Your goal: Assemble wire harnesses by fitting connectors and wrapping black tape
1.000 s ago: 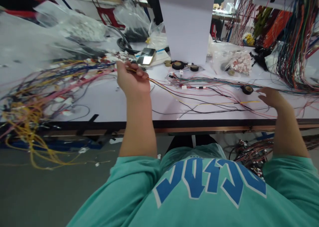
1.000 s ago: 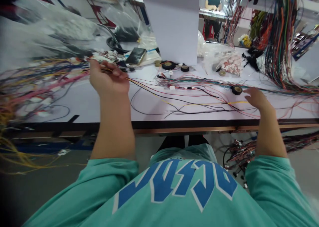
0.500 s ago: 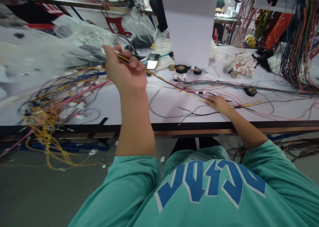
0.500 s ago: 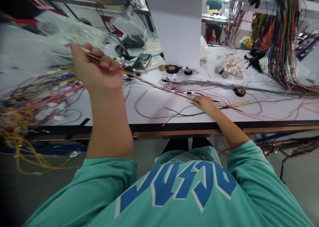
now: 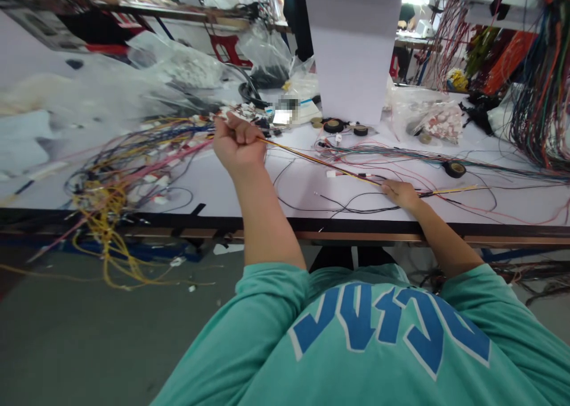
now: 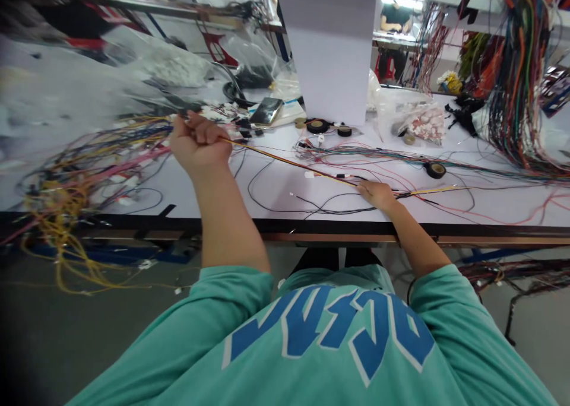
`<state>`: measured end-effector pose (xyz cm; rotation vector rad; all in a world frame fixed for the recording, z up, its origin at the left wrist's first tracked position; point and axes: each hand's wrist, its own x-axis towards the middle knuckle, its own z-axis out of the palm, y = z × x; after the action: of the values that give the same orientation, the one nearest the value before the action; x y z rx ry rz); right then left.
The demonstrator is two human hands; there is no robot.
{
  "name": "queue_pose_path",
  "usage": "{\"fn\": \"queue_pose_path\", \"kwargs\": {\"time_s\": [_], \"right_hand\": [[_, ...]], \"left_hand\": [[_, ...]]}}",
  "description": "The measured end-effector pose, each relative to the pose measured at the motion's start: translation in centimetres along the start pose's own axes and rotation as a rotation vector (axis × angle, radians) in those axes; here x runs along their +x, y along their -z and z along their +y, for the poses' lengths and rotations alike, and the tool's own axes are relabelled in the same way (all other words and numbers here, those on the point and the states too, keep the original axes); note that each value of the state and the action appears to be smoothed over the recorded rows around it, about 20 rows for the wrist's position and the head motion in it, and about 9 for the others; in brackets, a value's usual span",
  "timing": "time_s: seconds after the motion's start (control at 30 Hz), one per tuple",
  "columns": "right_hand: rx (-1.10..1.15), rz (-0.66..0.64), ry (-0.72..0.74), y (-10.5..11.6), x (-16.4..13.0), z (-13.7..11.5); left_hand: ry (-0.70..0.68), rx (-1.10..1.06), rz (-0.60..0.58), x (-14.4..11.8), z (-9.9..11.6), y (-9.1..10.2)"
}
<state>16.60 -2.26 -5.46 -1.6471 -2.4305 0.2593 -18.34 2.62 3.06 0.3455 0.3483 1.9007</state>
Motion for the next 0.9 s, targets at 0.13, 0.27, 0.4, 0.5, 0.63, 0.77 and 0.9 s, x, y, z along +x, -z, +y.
{"fn": "queue_pose_path", "kwargs": {"time_s": [0.13, 0.27, 0.4, 0.5, 0.63, 0.77, 0.9], "right_hand": [[0.003, 0.000, -0.004, -0.1, -0.1, 0.3], [0.212, 0.017, 0.097, 0.4, 0.1, 0.5], [0.409, 0.285, 0.257, 3.7, -0.4, -2.5], [0.561, 0.420, 0.327, 7.2, -1.8, -6.7], [0.664, 0.341, 0.436, 9.9, -3.8, -10.6], [0.688, 0.378, 0.351, 9.8, -4.6, -10.6], [0.727, 0.500, 0.227, 9.2, -4.8, -9.5]], "left_hand": [[-0.050, -0.126, 0.151, -2.6, 0.0, -0.9], [-0.042, 0.030, 0.016, -6.5, 0.6, -3.0], [0.106, 0.450, -0.326, -10.6, -0.6, -4.7], [0.252, 0.712, -0.617, -13.2, -3.3, -5.5], [0.327, 0.863, -0.685, -15.1, -6.6, -5.6], [0.280, 0.894, -0.699, -16.0, -7.7, -5.0], [0.198, 0.941, -0.703, -17.3, -8.0, -4.6]]}}
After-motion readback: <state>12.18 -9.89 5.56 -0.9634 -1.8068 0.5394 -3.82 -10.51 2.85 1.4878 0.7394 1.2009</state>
